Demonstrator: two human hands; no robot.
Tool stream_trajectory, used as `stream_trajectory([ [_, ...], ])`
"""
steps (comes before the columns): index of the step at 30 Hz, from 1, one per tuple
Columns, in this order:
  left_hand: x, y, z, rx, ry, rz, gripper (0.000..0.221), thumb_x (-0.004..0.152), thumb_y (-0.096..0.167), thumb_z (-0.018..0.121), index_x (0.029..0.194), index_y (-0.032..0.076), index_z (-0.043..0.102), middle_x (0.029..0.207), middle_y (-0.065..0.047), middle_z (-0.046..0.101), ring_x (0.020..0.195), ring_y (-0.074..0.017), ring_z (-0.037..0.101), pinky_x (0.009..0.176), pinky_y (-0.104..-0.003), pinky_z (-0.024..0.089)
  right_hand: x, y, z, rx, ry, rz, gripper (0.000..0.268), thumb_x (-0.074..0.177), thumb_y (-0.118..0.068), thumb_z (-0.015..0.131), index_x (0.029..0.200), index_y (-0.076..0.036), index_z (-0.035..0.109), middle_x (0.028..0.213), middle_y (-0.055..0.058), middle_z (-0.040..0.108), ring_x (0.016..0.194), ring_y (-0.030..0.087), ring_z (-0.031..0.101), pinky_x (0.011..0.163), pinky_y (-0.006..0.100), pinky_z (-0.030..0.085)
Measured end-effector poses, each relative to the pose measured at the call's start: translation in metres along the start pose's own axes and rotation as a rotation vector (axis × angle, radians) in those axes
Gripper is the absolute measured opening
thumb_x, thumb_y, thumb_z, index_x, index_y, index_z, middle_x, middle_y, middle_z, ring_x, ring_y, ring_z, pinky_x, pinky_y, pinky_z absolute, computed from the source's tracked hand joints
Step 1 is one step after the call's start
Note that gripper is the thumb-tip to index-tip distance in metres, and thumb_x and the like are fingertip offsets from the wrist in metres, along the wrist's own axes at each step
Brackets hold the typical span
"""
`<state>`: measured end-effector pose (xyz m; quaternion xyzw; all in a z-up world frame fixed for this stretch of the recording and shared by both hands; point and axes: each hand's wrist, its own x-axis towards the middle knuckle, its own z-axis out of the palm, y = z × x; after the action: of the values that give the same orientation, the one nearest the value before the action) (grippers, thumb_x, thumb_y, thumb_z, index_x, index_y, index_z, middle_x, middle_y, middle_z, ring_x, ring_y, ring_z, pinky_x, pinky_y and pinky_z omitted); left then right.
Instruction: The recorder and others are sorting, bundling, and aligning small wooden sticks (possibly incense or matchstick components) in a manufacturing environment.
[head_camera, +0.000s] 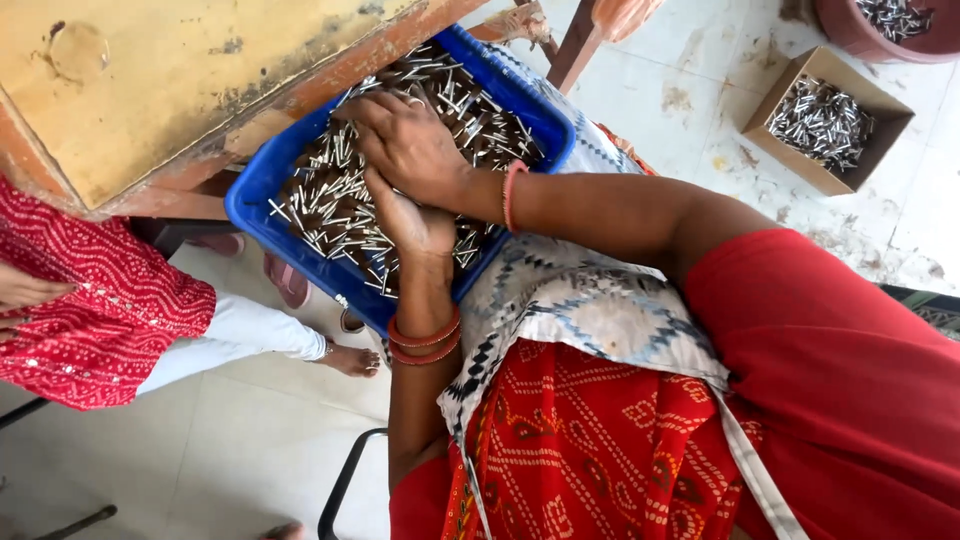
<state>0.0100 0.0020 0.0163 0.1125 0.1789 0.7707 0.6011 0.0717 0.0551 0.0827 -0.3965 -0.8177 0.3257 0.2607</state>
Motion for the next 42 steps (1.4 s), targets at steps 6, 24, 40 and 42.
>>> stream_trajectory([
  [6, 0.001, 0.000, -0.005, 0.077, 0.043, 0.057, 0.064, 0.109, 0.050, 0.035, 0.165, 0.021, 0.024, 0.168, -0.003, 0.033, 0.152, -0.0278, 0.037, 0.123, -0.050, 0.032, -0.003, 0.006, 0.007, -0.245, 0.304, -0.287, 0.034, 0.106, -0.031, 0.049, 0.137, -0.021, 0.059, 0.125, 0.014, 0.063, 0.112, 0.036, 0.061, 0.096, 0.049, 0.045],
  [24, 0.008, -0.003, -0.015, 0.211, -0.083, 0.160, 0.066, 0.113, 0.048, 0.036, 0.169, 0.018, 0.019, 0.171, -0.012, 0.028, 0.155, -0.0310, 0.034, 0.125, -0.047, 0.033, -0.017, -0.007, 0.002, 0.173, 0.080, -0.170, 0.043, 0.112, -0.031, 0.044, 0.151, -0.013, 0.050, 0.139, 0.027, 0.056, 0.122, 0.044, 0.059, 0.107, 0.053, 0.045],
  [40, 0.012, 0.011, 0.006, 0.087, -0.050, 0.063, 0.067, 0.114, 0.049, 0.038, 0.171, 0.020, 0.019, 0.173, -0.012, 0.029, 0.152, -0.0314, 0.040, 0.125, -0.050, 0.034, -0.011, -0.002, 0.010, -0.044, 0.099, -0.131, 0.044, 0.109, -0.027, 0.048, 0.150, -0.013, 0.051, 0.138, 0.022, 0.060, 0.130, 0.040, 0.056, 0.111, 0.056, 0.043],
  [42, 0.008, 0.016, 0.007, 0.170, -0.040, 0.121, 0.066, 0.111, 0.048, 0.039, 0.169, 0.024, 0.018, 0.171, -0.008, 0.031, 0.149, -0.0317, 0.042, 0.120, -0.051, 0.036, -0.012, -0.008, 0.011, -0.014, 0.088, -0.157, 0.047, 0.108, -0.026, 0.049, 0.151, -0.009, 0.050, 0.137, 0.024, 0.059, 0.129, 0.041, 0.055, 0.109, 0.059, 0.040],
])
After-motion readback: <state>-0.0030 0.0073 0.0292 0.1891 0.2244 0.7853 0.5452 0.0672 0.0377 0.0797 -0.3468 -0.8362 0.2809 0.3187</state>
